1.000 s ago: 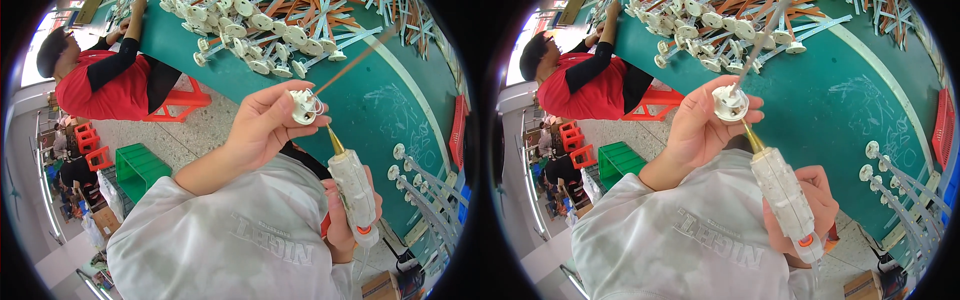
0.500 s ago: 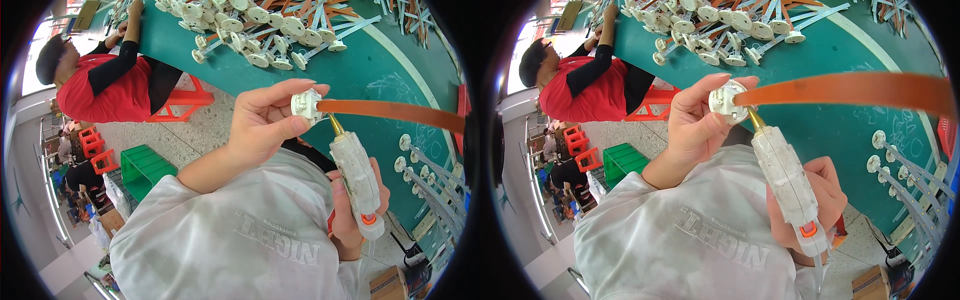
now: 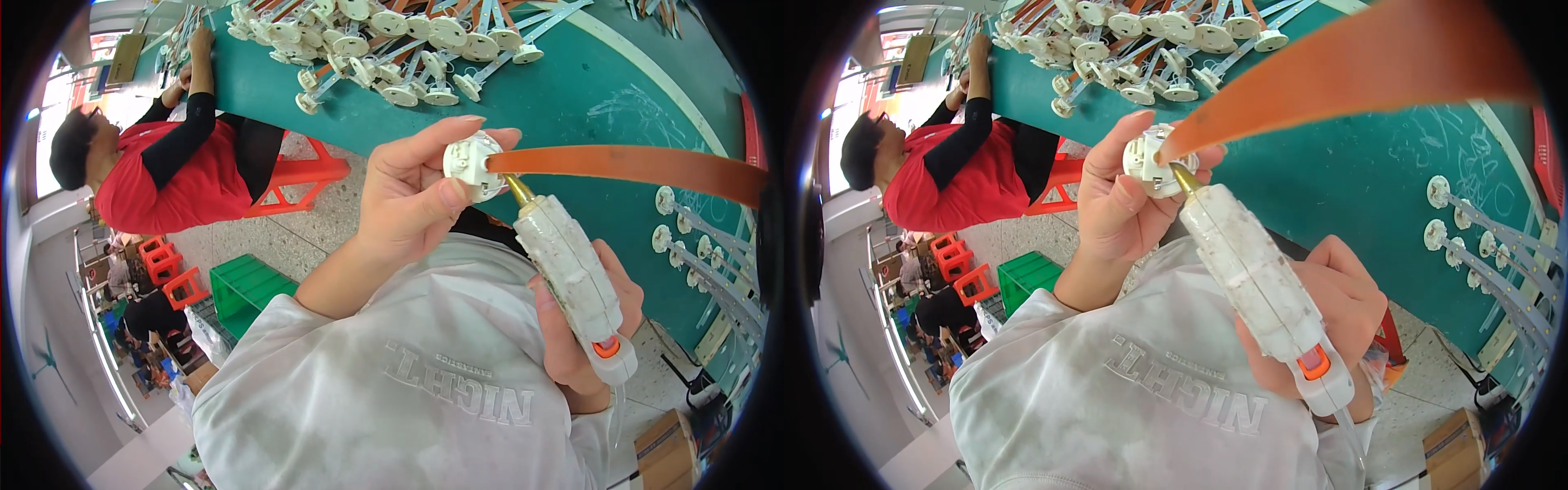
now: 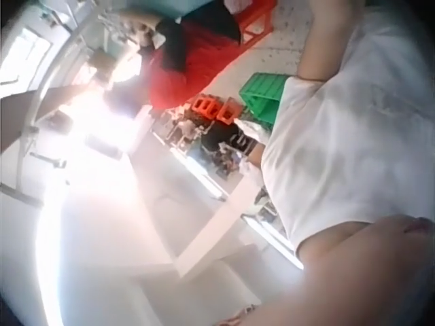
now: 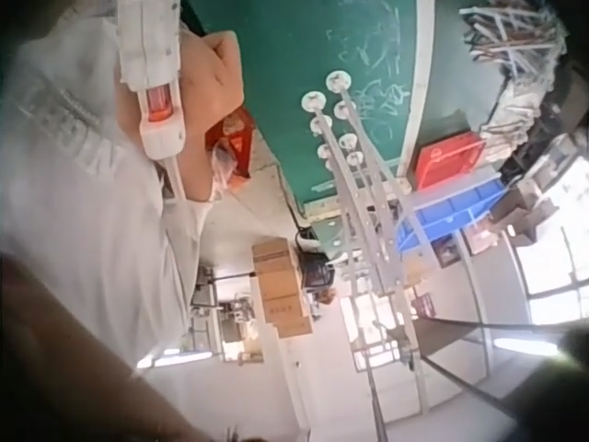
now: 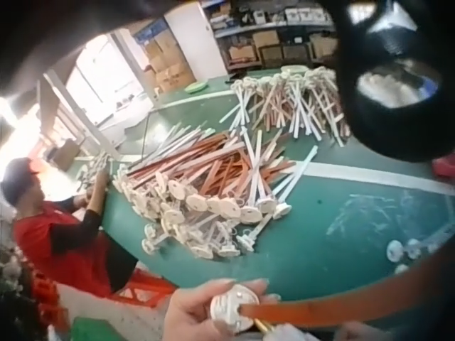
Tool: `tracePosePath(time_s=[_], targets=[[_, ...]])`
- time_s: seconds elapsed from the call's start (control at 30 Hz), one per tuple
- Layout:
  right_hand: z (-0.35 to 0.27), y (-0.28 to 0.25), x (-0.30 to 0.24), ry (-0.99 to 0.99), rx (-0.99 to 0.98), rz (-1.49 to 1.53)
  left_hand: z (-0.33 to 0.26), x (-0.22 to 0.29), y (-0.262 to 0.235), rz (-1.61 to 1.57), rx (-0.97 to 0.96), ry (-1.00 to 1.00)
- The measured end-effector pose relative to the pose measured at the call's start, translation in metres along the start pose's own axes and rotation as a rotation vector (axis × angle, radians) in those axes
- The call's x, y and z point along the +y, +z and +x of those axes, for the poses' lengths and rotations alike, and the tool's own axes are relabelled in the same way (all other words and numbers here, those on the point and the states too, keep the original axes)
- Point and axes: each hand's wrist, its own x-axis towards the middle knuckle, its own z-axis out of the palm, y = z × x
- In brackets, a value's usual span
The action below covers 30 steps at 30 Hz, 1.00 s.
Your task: Assembling LED light components by applying hot glue to plastic bases and attaching strips.
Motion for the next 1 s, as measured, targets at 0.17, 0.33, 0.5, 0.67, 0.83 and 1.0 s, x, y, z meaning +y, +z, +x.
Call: tracePosePath(time_s=[0.17,0.33,0.5,0.67,0.83,1.0], targets=[[-0.0044,0.0025,0.0033,-0.033,0.055,-0.036,0.0022,-0.0053,0.0017,-0.167,-0.005,0.052],[-0.0051,0.0016,0.0057,-0.047,0.066,-0.029,0.0023,-0.0059,0.0028,-0.162,0.033,0.04],[-0.0054,0.0015,0.0066,-0.087,0.063,-0.035,0.0024,-0.0073,0.003,-0.121,0.069,0.038],[-0.0061,0.0,0.0043,-0.019,0.033,0.013,0.0007,-0.0065,-0.0035,0.034,0.046,0.025],[-0.0071,0.0015,0.0061,-0.048,0.035,-0.013,-0.0002,-0.0068,-0.0045,0.043,0.053,0.012],[-0.008,0.0022,0.0082,-0.026,0.037,0.026,-0.0007,-0.0088,-0.0065,0.013,0.028,0.005]])
